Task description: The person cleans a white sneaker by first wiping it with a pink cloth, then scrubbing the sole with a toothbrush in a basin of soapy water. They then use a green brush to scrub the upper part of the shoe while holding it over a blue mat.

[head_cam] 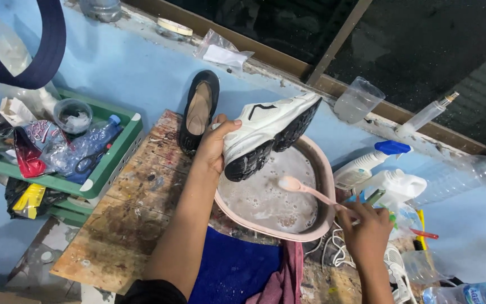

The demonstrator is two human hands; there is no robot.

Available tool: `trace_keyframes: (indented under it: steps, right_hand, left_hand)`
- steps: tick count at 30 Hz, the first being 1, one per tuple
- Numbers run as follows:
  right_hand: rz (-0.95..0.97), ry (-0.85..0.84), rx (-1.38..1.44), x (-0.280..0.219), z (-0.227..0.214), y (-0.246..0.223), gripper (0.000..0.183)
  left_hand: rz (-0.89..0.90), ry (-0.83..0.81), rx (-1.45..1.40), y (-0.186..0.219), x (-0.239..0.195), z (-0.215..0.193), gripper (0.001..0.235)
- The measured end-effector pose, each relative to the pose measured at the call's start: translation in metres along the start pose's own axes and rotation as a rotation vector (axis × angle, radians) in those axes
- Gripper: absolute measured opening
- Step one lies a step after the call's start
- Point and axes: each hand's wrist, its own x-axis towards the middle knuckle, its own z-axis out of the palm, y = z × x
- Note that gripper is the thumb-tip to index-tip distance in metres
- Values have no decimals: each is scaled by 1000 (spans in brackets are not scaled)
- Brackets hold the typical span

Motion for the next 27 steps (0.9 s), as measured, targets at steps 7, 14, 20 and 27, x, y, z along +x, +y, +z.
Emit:
trace_keyframes:
  steps: [7,14,20,27]
  right_hand:
    - [-122,-193,-424,20,-11,-38,22]
    - [-155,-268,-485,23,-9,-37,18]
    - [65,-152,98,45,-37,-48,16]
    - [-158,189,86,64,-40,-34,11]
  left_hand:
    - [-3,3,118,-4,2,-1,46]
    - [-92,122,245,-12,4,0,44]
    - [-21,138,245,-16,0,2,34]
    - [-84,166,214,-12,-10,10,30]
